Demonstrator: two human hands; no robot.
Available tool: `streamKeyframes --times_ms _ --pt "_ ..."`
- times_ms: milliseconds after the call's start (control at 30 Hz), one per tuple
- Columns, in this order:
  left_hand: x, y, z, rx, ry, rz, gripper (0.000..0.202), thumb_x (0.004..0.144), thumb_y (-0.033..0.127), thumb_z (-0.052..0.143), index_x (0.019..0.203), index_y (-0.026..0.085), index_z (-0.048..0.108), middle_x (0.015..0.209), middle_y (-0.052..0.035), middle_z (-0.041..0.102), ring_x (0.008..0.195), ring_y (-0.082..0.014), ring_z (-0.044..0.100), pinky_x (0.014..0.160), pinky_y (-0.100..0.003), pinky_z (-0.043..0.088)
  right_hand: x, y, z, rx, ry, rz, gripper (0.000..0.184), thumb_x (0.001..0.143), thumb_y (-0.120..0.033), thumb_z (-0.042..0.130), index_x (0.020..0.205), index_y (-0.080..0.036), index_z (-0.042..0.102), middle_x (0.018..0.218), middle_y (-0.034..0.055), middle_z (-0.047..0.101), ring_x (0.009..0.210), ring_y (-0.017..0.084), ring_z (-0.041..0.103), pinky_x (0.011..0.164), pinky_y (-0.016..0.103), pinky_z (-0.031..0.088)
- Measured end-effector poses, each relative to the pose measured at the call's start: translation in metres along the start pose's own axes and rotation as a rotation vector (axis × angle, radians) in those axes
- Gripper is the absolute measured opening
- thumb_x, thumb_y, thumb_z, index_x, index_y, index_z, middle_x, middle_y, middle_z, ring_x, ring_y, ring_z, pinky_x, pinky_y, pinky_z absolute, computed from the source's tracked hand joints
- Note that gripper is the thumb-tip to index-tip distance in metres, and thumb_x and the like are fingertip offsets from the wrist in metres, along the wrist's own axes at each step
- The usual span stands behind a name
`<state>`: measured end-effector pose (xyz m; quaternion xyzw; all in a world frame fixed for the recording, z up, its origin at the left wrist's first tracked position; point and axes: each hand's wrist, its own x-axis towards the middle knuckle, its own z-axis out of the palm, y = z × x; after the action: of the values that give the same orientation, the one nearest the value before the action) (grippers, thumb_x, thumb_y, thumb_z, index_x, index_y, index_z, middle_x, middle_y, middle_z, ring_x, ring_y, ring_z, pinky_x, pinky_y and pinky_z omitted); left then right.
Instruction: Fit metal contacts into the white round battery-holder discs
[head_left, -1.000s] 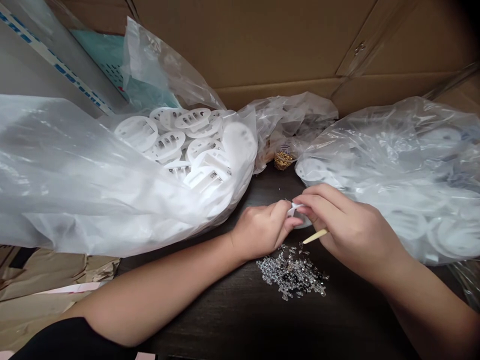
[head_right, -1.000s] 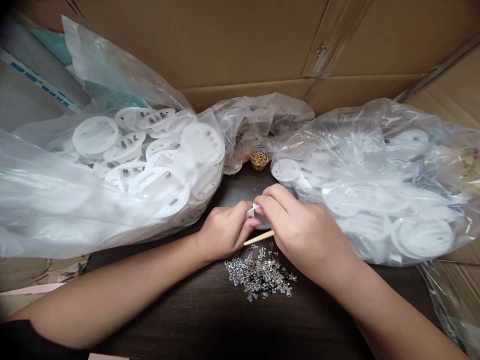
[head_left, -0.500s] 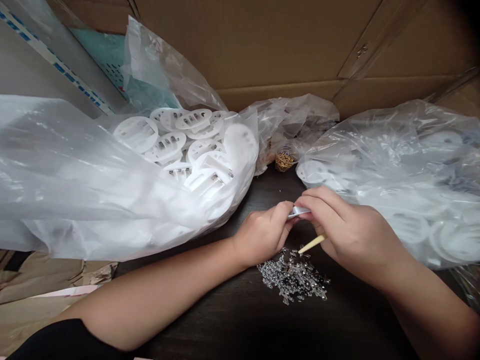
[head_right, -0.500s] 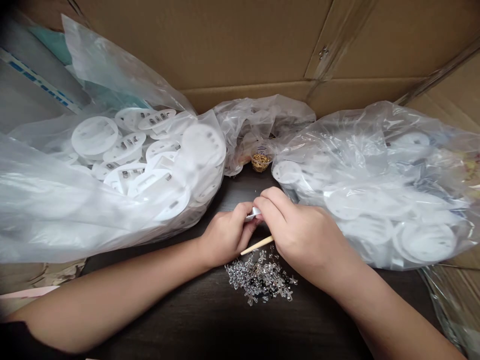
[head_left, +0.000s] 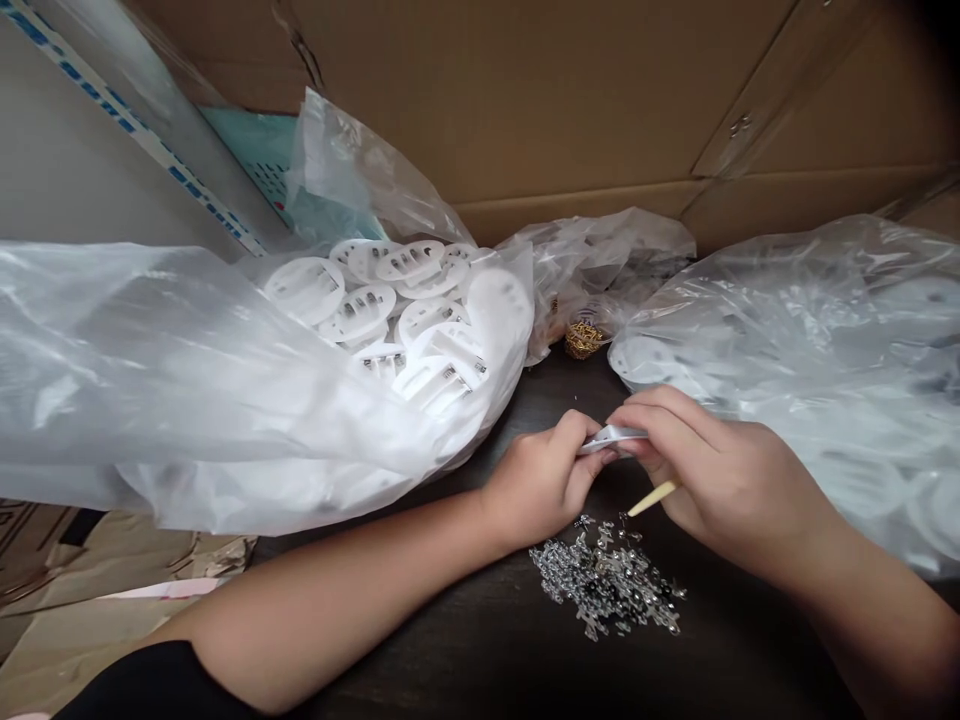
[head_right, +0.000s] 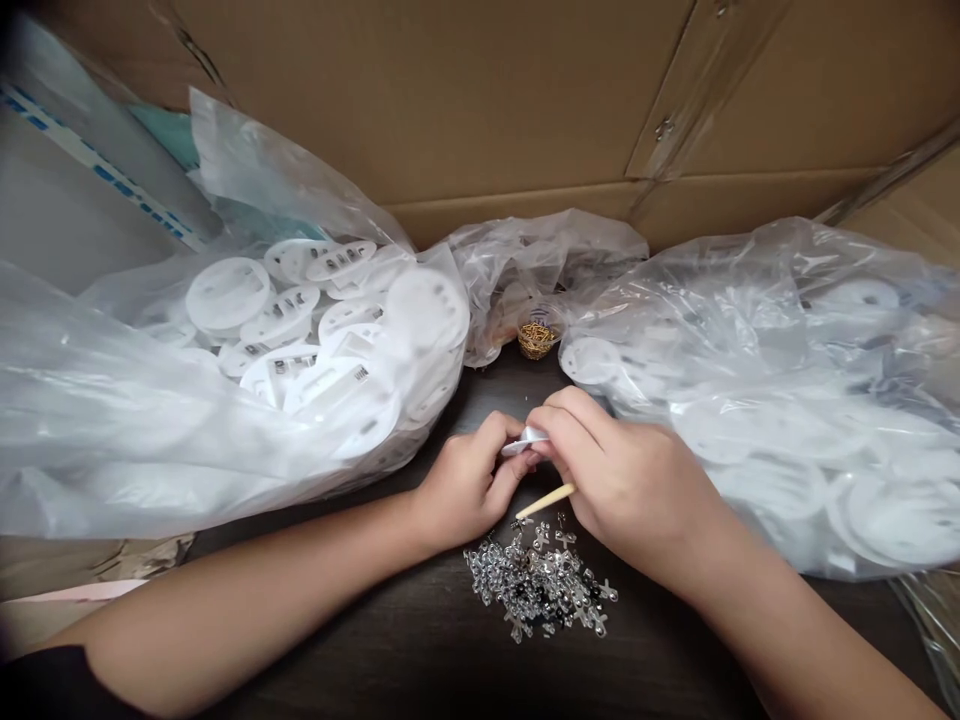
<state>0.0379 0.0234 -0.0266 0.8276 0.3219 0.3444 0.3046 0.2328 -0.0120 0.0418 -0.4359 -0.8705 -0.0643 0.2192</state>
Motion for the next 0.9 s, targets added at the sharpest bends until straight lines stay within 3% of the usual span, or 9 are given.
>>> streamKeyframes --times_ms 133,267,467,533,633,767,900 --pt "0.002 -0.002 -0.001 -0.068 0.167 0.142 0.012 0.094 0.017 0.055 0.106 0.019 0.056 0.093 -0.0039 0.074 0.079 -0.0151 0.073 0.07 -0.025 0.057 -0.005 0.005 -0.004 -0.038 0.147 -0.057 0.036 0.095 -0.025 0.066 0.128 -0.013 0.057 0.111 0.0112 0.07 0.087 0.018 0.07 0.067 0.028 0.054" --pt "0.004 -0.007 0.0 -0.177 0.255 0.272 0.024 0.091 0.007 0.055 0.112 0.019 0.055 0.109 -0.0079 0.074 0.1 -0.0159 0.074 0.085 -0.03 0.061 -0.01 0.012 -0.006 -0.09 0.246 -0.179 0.034 0.089 -0.037 0.076 0.111 -0.015 0.064 0.096 0.0097 0.073 0.077 0.018 0.069 0.063 0.03 0.054" --pt "0.004 -0.007 0.002 -0.314 0.213 0.317 0.031 0.089 0.0 0.056 0.115 0.017 0.054 0.118 -0.0122 0.073 0.112 -0.0176 0.071 0.092 -0.031 0.06 -0.011 0.013 -0.006 -0.053 0.282 -0.252 0.022 0.086 -0.022 0.077 0.104 -0.015 0.067 0.089 0.0091 0.074 0.069 0.017 0.068 0.059 0.03 0.053" --pt "0.004 -0.004 0.0 -0.297 0.177 0.28 0.025 0.09 0.006 0.059 0.113 0.017 0.056 0.113 -0.0101 0.075 0.104 -0.0166 0.073 0.088 -0.029 0.06 -0.009 0.01 -0.005 -0.042 0.28 -0.223 0.019 0.086 -0.022 0.077 0.101 -0.016 0.067 0.089 0.0083 0.074 0.069 0.017 0.068 0.058 0.029 0.051" --pt "0.005 0.002 -0.004 -0.245 0.131 0.162 0.012 0.092 0.026 0.065 0.099 0.016 0.06 0.085 -0.0028 0.072 0.072 -0.0118 0.067 0.066 -0.023 0.054 -0.003 0.005 -0.002 0.139 0.208 0.078 0.013 0.091 -0.028 0.071 0.087 -0.019 0.063 0.075 0.0022 0.069 0.06 0.013 0.061 0.053 0.026 0.046" --pt "0.007 0.003 -0.007 -0.475 -0.077 -0.027 0.037 0.103 0.044 0.043 0.083 0.016 0.056 0.065 0.0002 0.057 0.057 -0.01 0.054 0.054 -0.022 0.045 0.005 0.006 0.005 0.708 0.008 0.6 0.034 0.099 -0.043 0.058 0.075 -0.019 0.057 0.057 -0.0029 0.055 0.048 0.009 0.048 0.044 0.022 0.036" --pt "0.005 0.001 -0.002 -0.738 -0.187 -0.187 0.04 0.101 0.052 0.042 0.088 0.017 0.053 0.063 0.0016 0.051 0.053 -0.01 0.049 0.048 -0.022 0.041 0.009 0.007 0.014 1.086 -0.116 0.741 0.038 0.094 -0.047 0.063 0.071 -0.018 0.054 0.06 -0.0034 0.054 0.052 0.009 0.049 0.047 0.021 0.039"
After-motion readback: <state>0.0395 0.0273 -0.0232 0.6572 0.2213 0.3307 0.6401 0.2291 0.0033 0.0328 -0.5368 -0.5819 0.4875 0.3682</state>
